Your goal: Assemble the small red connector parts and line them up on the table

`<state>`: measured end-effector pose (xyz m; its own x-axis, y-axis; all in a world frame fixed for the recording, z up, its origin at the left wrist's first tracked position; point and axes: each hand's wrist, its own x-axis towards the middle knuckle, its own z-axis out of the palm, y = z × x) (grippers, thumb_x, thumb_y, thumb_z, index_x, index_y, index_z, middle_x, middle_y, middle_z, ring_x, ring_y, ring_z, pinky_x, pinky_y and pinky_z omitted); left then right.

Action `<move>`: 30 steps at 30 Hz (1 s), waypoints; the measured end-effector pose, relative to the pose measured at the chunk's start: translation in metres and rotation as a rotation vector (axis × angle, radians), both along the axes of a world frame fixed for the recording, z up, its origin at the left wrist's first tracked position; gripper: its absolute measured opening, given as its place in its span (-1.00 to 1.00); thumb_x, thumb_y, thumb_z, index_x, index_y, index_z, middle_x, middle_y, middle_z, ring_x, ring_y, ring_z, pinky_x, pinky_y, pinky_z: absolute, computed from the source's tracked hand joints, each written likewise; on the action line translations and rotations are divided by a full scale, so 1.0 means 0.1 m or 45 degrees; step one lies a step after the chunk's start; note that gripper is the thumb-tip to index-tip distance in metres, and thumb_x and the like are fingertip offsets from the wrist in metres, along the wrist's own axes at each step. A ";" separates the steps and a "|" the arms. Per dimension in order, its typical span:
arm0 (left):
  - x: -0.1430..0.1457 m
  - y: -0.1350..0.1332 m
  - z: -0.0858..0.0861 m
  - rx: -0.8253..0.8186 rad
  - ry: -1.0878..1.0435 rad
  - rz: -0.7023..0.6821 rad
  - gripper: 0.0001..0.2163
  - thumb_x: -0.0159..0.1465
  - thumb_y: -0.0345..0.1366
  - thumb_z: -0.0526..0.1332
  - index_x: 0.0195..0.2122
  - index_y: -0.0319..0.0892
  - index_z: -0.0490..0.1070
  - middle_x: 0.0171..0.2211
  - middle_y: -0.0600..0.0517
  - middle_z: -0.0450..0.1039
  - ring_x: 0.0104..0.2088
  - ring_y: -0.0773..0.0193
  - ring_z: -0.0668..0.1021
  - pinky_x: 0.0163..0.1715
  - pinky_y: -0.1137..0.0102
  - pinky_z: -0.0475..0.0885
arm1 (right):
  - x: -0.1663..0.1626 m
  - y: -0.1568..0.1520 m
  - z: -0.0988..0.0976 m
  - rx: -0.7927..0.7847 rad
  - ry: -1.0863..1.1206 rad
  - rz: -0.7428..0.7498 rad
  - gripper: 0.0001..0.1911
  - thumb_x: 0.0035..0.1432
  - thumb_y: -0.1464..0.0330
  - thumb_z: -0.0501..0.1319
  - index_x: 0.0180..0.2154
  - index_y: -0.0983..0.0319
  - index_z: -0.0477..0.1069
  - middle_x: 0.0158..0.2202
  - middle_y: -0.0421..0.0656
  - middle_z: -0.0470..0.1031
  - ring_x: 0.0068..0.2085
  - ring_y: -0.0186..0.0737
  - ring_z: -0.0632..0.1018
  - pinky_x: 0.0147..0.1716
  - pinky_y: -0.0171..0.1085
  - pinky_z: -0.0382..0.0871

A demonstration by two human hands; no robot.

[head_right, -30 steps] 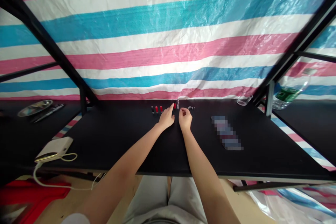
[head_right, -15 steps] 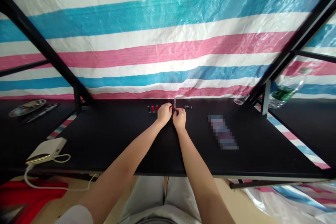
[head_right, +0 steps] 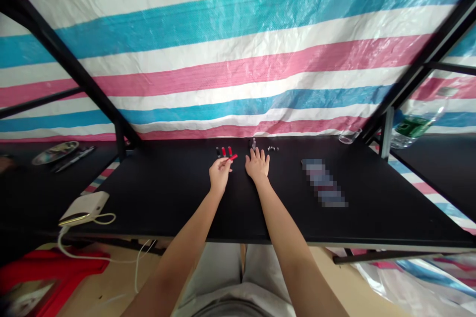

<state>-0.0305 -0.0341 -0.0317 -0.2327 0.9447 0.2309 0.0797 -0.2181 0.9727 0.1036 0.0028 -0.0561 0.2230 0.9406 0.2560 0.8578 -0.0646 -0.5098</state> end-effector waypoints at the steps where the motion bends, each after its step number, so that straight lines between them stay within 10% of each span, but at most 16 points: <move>1: -0.01 -0.01 0.01 -0.008 -0.063 0.004 -0.78 0.11 -0.23 0.19 -0.28 -0.27 0.40 -0.37 -0.09 0.49 -0.39 0.29 0.54 -0.51 0.46 0.45 | 0.00 0.00 0.00 0.013 0.007 -0.003 -0.56 0.16 0.23 -0.02 0.07 0.18 0.23 0.18 -0.05 0.13 0.19 0.04 0.08 0.11 0.12 -0.17; 14: -0.02 -0.02 -0.01 -0.002 -0.131 0.068 -0.79 0.11 -0.25 0.18 -0.28 -0.28 0.37 -0.38 -0.08 0.47 -0.44 0.33 0.51 -0.55 0.49 0.44 | -0.04 -0.30 0.24 0.554 0.536 0.176 -0.71 0.17 0.23 -0.05 -0.20 0.27 0.29 -0.30 -0.08 0.42 -0.32 -0.26 0.44 -0.29 -0.27 0.32; 30: -0.02 -0.06 0.04 -0.026 -0.131 -0.019 -0.70 0.15 -0.19 0.16 -0.12 -0.20 0.38 -0.23 -0.06 0.46 -0.58 0.45 0.49 -0.52 0.51 0.41 | -0.15 -0.35 0.31 0.456 0.874 0.308 -0.64 0.13 0.09 -0.03 -0.31 0.24 0.29 -0.51 -0.21 0.35 -0.47 -0.33 0.40 -0.40 -0.32 0.32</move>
<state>-0.0329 -0.0405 -0.0272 -0.2402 0.9525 0.1872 -0.0242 -0.1987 0.9798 0.0889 -0.0321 -0.0252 0.2409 0.8697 0.4308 0.3159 0.3494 -0.8821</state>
